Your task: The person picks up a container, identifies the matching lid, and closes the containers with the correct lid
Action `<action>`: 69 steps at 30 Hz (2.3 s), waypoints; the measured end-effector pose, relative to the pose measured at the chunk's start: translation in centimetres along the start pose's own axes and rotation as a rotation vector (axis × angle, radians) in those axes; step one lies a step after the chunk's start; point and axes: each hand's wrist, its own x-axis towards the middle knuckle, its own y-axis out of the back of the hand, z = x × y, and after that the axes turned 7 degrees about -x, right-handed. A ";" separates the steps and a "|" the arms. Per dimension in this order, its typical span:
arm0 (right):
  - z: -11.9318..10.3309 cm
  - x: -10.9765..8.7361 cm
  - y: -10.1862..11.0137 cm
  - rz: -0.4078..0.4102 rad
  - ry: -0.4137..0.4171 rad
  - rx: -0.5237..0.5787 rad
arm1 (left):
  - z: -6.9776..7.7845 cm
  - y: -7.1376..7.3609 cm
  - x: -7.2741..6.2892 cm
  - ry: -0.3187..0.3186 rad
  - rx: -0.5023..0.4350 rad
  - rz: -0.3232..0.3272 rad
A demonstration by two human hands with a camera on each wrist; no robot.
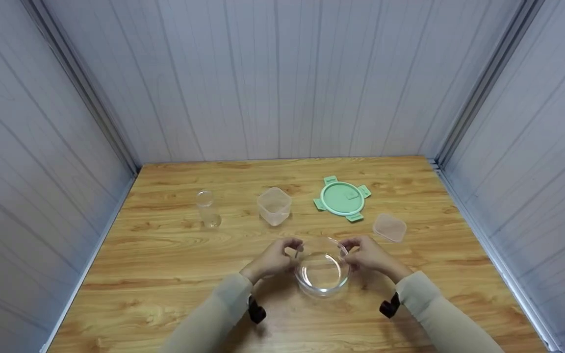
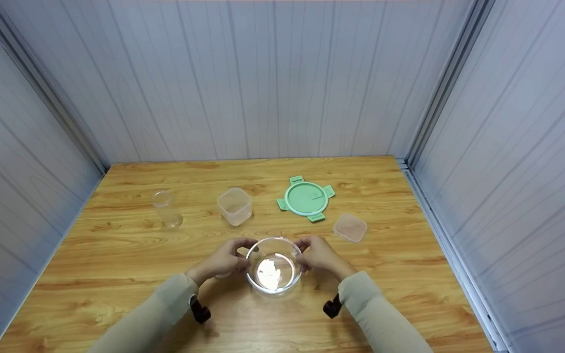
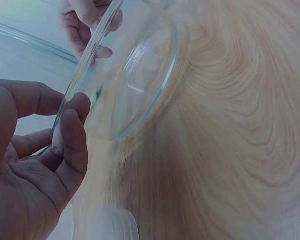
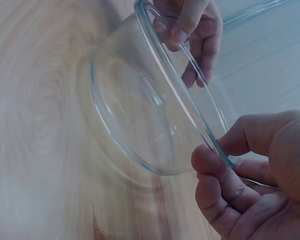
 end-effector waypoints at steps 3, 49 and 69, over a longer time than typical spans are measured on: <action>0.1 0.5 -0.1 0.017 -0.010 -0.009 | -0.2 0.1 0.0 -0.005 -0.030 0.020; 0.7 2.8 -0.4 0.055 0.018 0.043 | -1.3 0.3 1.3 0.020 -0.231 0.081; 1.0 2.7 -0.6 0.063 0.026 0.062 | -1.7 0.2 1.6 0.024 -0.225 0.085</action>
